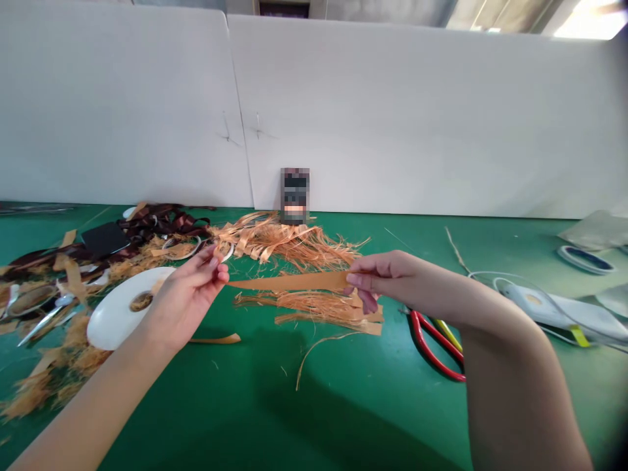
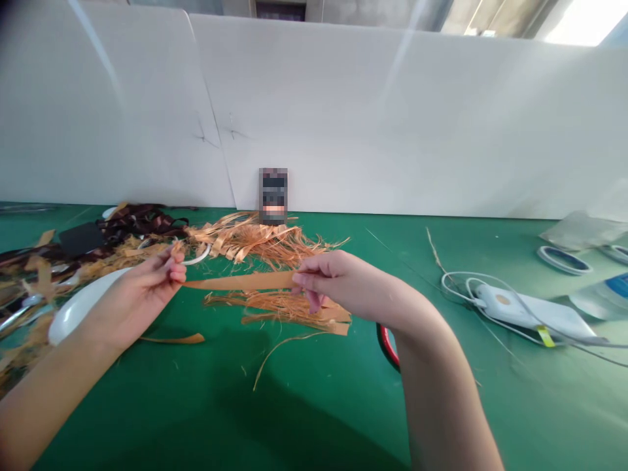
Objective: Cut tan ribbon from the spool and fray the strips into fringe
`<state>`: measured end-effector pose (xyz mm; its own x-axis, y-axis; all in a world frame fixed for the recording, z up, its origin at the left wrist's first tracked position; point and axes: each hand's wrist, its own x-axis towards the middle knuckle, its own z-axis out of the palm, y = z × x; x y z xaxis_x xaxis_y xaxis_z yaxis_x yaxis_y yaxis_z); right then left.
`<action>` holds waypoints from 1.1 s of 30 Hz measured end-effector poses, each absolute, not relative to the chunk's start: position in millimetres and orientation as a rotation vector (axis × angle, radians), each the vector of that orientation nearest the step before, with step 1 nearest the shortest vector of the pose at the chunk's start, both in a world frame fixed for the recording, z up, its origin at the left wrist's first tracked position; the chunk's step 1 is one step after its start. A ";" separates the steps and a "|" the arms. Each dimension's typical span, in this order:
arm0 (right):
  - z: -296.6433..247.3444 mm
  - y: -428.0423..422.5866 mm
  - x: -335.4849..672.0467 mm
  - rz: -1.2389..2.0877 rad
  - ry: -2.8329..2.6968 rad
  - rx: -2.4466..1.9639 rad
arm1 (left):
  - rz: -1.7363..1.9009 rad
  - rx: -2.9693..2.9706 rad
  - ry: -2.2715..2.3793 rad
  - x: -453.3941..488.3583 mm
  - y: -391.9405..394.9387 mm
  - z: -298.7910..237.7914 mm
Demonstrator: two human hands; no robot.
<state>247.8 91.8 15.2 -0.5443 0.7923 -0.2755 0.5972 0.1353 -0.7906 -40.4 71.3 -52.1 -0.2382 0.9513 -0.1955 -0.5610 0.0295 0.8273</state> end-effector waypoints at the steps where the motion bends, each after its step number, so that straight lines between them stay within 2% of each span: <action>1: 15.0 92.9 249.2 1.341 -2.189 -1.402 | 1.538 0.543 1.075 -46.9 67.4 -61.5; 5: 15.7 91.7 248.3 1.242 -2.124 -1.508 | 1.356 0.742 1.392 -63.1 53.7 -87.1; 8: 17.2 84.0 242.0 1.261 -2.138 -1.447 | 1.237 1.099 1.722 -55.2 47.2 -82.2; 11: 17.7 74.7 234.1 1.452 -2.096 -1.261 | 1.167 1.629 1.687 -27.5 41.0 -56.6; 13: 18.3 70.4 230.2 1.537 -2.070 -1.171 | 1.046 1.748 1.491 -5.0 36.9 -36.3; 17: 23.0 68.2 228.3 1.621 -1.982 -1.071 | 0.877 1.718 1.141 27.5 33.8 -10.0; 23: 28.6 71.6 229.2 1.506 -1.820 -1.178 | 1.112 1.403 1.175 44.0 41.8 -3.3; 26: 25.3 72.1 228.0 1.550 -1.687 -1.192 | 1.210 1.244 1.152 46.2 45.8 -5.5; 33: 18.8 74.2 220.3 1.396 -1.614 -1.181 | 1.219 1.101 1.068 44.0 48.7 -9.4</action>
<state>220.3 74.2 18.8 -0.3495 0.9349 -0.0611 0.1953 0.0089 -0.9807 44.0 48.7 -9.4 0.0568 0.9981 -0.0226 -0.1530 0.0311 0.9877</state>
